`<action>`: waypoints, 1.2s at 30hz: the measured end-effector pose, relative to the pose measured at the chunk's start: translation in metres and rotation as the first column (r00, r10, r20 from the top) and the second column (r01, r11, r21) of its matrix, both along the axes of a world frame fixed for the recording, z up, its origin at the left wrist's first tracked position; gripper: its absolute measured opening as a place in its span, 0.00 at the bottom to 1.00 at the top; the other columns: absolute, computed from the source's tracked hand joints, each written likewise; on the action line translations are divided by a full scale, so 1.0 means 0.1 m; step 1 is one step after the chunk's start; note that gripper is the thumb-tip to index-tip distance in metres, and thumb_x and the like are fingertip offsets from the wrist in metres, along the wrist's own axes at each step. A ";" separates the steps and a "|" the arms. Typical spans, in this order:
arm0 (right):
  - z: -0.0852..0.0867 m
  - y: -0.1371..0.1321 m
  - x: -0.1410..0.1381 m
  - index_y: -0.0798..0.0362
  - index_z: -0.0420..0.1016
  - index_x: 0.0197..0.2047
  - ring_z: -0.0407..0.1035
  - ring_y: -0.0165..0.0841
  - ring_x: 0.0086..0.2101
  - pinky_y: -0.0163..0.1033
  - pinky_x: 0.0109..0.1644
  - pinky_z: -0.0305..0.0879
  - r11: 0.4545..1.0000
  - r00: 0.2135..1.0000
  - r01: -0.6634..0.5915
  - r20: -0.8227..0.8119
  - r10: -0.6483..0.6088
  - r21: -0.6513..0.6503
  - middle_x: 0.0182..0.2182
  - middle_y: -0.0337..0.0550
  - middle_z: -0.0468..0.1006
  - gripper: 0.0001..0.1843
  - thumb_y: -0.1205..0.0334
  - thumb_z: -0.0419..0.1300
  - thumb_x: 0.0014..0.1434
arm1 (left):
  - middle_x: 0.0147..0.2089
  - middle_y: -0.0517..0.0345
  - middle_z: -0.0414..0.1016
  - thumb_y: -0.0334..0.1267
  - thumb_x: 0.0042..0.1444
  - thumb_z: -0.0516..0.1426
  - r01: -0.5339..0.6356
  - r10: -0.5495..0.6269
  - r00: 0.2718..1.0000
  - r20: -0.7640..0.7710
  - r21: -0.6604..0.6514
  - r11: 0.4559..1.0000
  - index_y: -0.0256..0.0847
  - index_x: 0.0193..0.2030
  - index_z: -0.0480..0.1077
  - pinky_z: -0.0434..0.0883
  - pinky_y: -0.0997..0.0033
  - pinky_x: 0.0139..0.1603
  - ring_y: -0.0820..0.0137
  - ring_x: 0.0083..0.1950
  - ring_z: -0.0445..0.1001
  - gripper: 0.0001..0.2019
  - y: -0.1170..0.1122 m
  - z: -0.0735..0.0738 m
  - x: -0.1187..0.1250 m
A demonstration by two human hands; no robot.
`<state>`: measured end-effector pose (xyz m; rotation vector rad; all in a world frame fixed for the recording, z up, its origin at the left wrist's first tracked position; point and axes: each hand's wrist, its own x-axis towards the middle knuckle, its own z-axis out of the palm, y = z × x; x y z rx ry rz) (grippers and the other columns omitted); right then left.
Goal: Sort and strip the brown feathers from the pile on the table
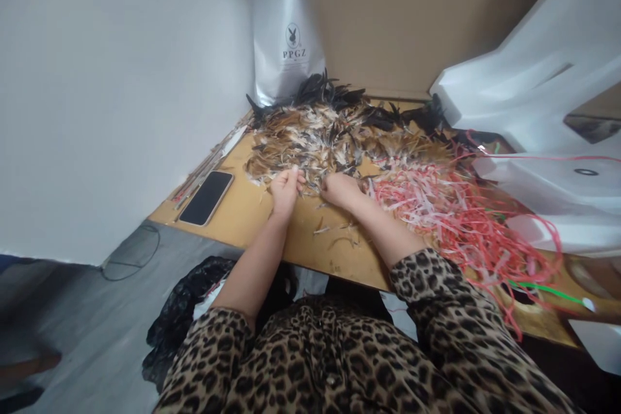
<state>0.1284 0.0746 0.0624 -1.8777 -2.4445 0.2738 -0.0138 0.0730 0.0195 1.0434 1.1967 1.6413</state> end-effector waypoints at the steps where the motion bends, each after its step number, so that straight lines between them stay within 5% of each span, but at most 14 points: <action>1: 0.00 0.00 -0.01 0.55 0.78 0.34 0.71 0.41 0.34 0.39 0.35 0.61 1.000 1.000 0.006 0.016 -0.006 -0.009 0.33 0.55 0.78 0.13 0.64 0.54 0.48 | 0.21 0.60 0.70 0.52 0.49 0.56 0.005 -0.005 1.000 -0.005 0.004 1.000 0.35 0.28 0.70 0.56 0.80 0.16 0.82 0.16 0.60 0.18 0.00 0.00 0.00; 6: 0.01 0.02 0.08 0.55 0.77 0.28 0.70 0.38 0.31 0.37 0.32 0.59 0.999 1.000 0.015 -0.019 -0.016 -0.036 0.29 0.52 0.77 0.09 0.65 0.56 0.45 | 0.21 0.59 0.70 0.50 0.47 0.58 0.057 -0.057 0.998 -0.041 -0.004 0.998 0.35 0.27 0.71 0.56 0.80 0.17 0.82 0.16 0.60 0.17 -0.01 0.00 0.00; 10: -0.02 0.11 0.25 0.54 0.75 0.23 0.64 0.29 0.23 0.33 0.27 0.56 0.988 0.950 -0.072 -0.311 0.026 -0.138 0.20 0.41 0.73 0.06 0.62 0.57 0.44 | 0.21 0.59 0.71 0.49 0.46 0.59 0.089 -0.089 0.996 -0.018 0.005 0.996 0.35 0.27 0.70 0.55 0.81 0.16 0.82 0.16 0.60 0.16 -0.01 0.00 -0.01; 14: -0.07 0.19 0.36 0.56 0.73 0.25 0.56 0.23 0.18 0.30 0.23 0.52 0.943 0.755 -0.157 -0.652 -0.076 -0.293 0.16 0.34 0.66 0.09 0.59 0.59 0.42 | 0.22 0.59 0.71 0.48 0.46 0.60 0.165 -0.166 0.986 0.016 0.013 0.986 0.35 0.29 0.71 0.55 0.81 0.15 0.82 0.16 0.61 0.15 -0.01 0.00 -0.03; 18: -0.12 0.23 0.35 0.58 0.73 0.27 0.55 0.22 0.18 0.30 0.23 0.51 0.938 0.517 -0.237 -0.850 -0.100 -0.254 0.16 0.33 0.65 0.11 0.58 0.60 0.42 | 0.26 0.57 0.73 0.46 0.45 0.60 0.327 -0.327 0.945 0.035 -0.015 0.945 0.34 0.31 0.72 0.57 0.82 0.16 0.81 0.19 0.64 0.14 -0.03 0.01 -0.01; 25: -0.19 0.21 0.22 0.58 0.71 0.28 0.54 0.22 0.17 0.31 0.23 0.48 0.965 0.272 -0.179 -0.952 -0.137 -0.190 0.15 0.33 0.66 0.14 0.55 0.63 0.42 | 0.29 0.55 0.75 0.43 0.42 0.63 0.395 -0.387 0.913 0.131 -0.038 0.918 0.34 0.34 0.72 0.59 0.81 0.17 0.81 0.20 0.66 0.15 -0.05 0.01 0.03; 36: -0.24 0.12 0.05 0.57 0.72 0.26 0.55 0.22 0.19 0.31 0.24 0.50 0.976 0.117 -0.143 -0.982 -0.150 -0.166 0.18 0.35 0.70 0.13 0.56 0.64 0.40 | 0.32 0.52 0.76 0.41 0.41 0.64 0.427 -0.421 0.903 0.083 -0.068 0.902 0.33 0.34 0.72 0.63 0.81 0.21 0.79 0.24 0.70 0.16 -0.04 -0.04 0.03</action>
